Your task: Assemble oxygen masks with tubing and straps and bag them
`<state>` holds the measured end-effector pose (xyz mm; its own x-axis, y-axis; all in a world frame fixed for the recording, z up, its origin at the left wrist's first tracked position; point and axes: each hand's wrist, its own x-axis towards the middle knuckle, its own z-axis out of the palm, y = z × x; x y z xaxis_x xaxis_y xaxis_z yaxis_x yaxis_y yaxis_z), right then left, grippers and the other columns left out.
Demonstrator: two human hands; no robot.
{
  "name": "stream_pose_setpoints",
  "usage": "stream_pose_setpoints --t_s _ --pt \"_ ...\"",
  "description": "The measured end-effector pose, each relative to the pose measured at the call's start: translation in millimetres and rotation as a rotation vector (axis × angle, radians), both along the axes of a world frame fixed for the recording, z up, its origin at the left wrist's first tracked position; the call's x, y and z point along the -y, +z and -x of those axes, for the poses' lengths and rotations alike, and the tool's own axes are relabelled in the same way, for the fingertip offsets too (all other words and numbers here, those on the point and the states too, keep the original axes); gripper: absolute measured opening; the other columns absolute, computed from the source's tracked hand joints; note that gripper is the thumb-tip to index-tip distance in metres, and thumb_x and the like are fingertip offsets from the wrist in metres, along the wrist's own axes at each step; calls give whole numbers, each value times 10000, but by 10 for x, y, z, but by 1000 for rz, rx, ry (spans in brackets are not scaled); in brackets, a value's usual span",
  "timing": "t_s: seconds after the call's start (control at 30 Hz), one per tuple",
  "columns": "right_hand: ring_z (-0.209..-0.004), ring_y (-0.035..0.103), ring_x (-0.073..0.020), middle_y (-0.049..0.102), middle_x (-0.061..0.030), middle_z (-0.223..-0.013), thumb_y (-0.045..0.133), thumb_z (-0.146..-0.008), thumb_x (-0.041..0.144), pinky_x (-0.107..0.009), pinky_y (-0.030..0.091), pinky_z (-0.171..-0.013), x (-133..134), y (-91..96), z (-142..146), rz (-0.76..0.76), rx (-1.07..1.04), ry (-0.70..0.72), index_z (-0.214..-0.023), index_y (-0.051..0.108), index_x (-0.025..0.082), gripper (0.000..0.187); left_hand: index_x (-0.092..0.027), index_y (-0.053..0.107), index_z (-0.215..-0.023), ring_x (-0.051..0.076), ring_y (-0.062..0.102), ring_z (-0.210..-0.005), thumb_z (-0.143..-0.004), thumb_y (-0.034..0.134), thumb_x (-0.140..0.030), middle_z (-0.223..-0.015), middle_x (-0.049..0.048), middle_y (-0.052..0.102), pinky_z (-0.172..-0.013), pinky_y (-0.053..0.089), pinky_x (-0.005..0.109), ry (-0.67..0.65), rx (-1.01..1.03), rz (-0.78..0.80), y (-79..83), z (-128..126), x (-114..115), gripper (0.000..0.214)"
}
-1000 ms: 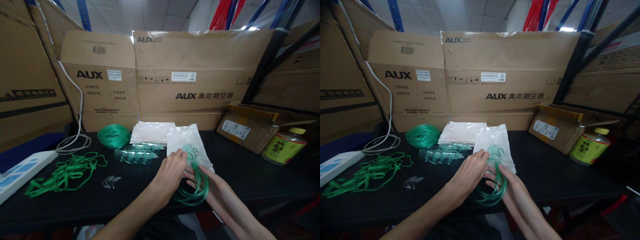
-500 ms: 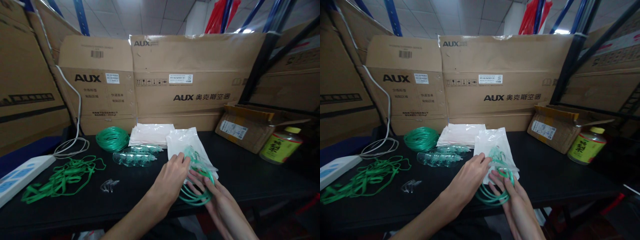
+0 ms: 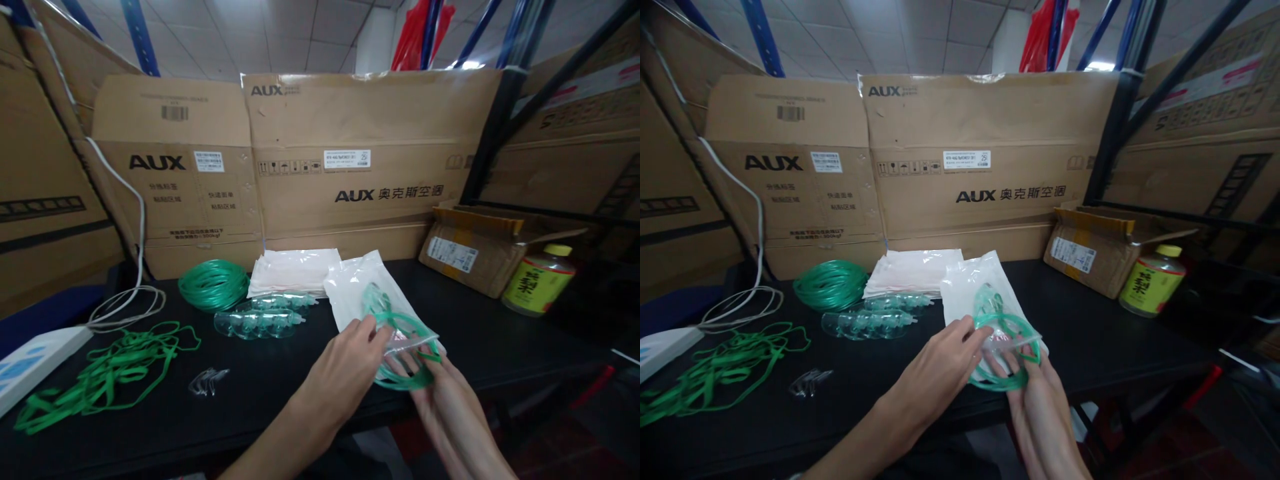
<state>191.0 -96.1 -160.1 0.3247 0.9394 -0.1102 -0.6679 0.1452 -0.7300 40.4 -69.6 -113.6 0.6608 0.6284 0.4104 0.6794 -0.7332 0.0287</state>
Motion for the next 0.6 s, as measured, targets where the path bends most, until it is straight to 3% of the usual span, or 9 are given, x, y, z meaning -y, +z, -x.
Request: stream_pose_setpoints --t_s 0.1,0.2,0.37,0.5,0.6 --pt "-837 754 -154 790 11 -943 835 -733 201 -198 618 -724 -25 -29 49 -22 10 -38 -1032 728 240 320 -157 539 -1310 226 658 -994 -1020 496 -159 -1072 65 639 -848 597 331 -67 -5 -19 -25 -79 50 292" --pt "-753 739 -173 781 10 -869 890 -653 280 -219 592 -631 -80 -53 90 -14 45 -23 -1008 723 218 397 -157 559 -1278 222 668 -984 -1007 539 -175 -1047 51 661 -845 597 331 -53 29 -36 -47 -129 52 272" --pt "-585 694 -225 745 -13 -683 867 -635 443 -298 550 -514 -183 -73 -73 36 173 187 -884 727 225 359 -173 609 -1128 216 687 -901 -975 613 -201 -990 22 687 -783 597 328 -6 40 -96 -86 -101 -21 156" --pt "-301 481 -133 571 11 -431 835 -650 546 -216 355 -297 -118 -16 -282 118 262 373 -701 704 164 407 -174 620 -1069 210 689 -834 -970 619 -198 -935 11 689 -694 585 302 16 45 -152 -89 -64 -40 102" --pt "-365 561 -130 624 14 -512 852 -715 466 -192 427 -344 4 33 -321 124 311 420 -857 714 160 365 -175 623 -1060 206 689 -803 -969 632 -261 -915 7 690 -646 571 289 6 53 -166 -71 -71 -23 126"
